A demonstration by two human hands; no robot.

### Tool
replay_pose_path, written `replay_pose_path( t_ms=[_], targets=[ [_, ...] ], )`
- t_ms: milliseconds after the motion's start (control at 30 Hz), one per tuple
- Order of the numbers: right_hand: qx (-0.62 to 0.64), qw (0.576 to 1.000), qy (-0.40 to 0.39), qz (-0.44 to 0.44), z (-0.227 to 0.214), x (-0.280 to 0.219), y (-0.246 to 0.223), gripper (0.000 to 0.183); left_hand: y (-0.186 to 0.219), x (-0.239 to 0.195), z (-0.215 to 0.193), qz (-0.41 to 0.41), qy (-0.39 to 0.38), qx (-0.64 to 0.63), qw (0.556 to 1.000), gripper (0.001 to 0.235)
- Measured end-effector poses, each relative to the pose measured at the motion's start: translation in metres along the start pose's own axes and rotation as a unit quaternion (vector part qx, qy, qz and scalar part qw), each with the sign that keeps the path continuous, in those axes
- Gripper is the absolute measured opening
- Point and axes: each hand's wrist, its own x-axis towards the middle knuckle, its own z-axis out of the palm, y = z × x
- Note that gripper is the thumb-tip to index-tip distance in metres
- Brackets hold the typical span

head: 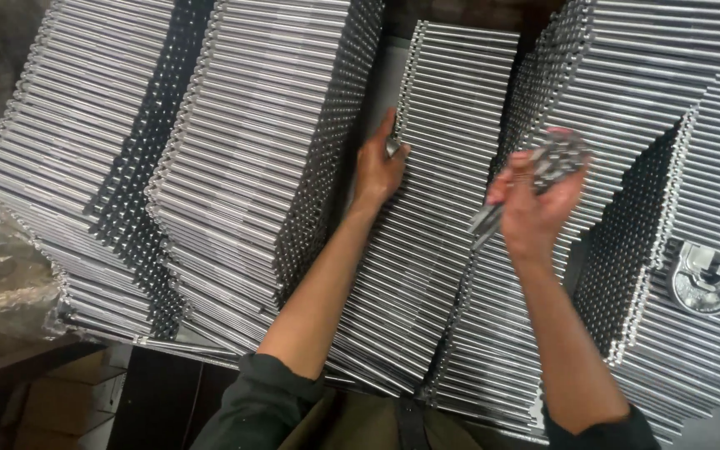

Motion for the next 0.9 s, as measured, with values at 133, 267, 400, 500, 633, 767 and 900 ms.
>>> replay_pose_path(
  t_ms=[133,267,400,500,633,767,900],
  targets=[
    [0.061,0.994,-0.075,0.048,0.034,-0.051,0.023,0.029,0.047,-0.032,-0.034,-0.032,0.062,-0.119,0.99,0.041],
    [-0.074,0.975,-0.148,0.15,0.042,-0.072,0.009,0.016,0.065,-0.061,-0.061,-0.209,0.026,-0.365,0.907,0.033],
    [-0.118,0.956,-0.206,0.171,0.046,-0.068,-0.054,0.015,0.056,-0.064,-0.065,-0.225,-0.009,-0.38,0.897,0.053],
    [0.004,0.911,-0.261,0.319,0.044,-0.07,-0.092,0.033,0.053,-0.07,-0.063,-0.251,0.009,-0.355,0.9,0.066],
    [-0.12,0.904,-0.275,0.305,0.034,-0.069,-0.1,0.036,0.067,-0.075,-0.058,-0.215,0.036,-0.29,0.932,0.053],
    [-0.154,0.897,-0.29,0.295,0.033,-0.065,-0.106,0.037,0.068,-0.076,-0.057,-0.15,0.057,-0.224,0.961,0.054],
    [-0.166,0.896,-0.295,0.288,0.028,-0.058,-0.088,0.038,0.084,-0.076,-0.071,-0.155,-0.006,-0.231,0.961,0.054]
  ],
)
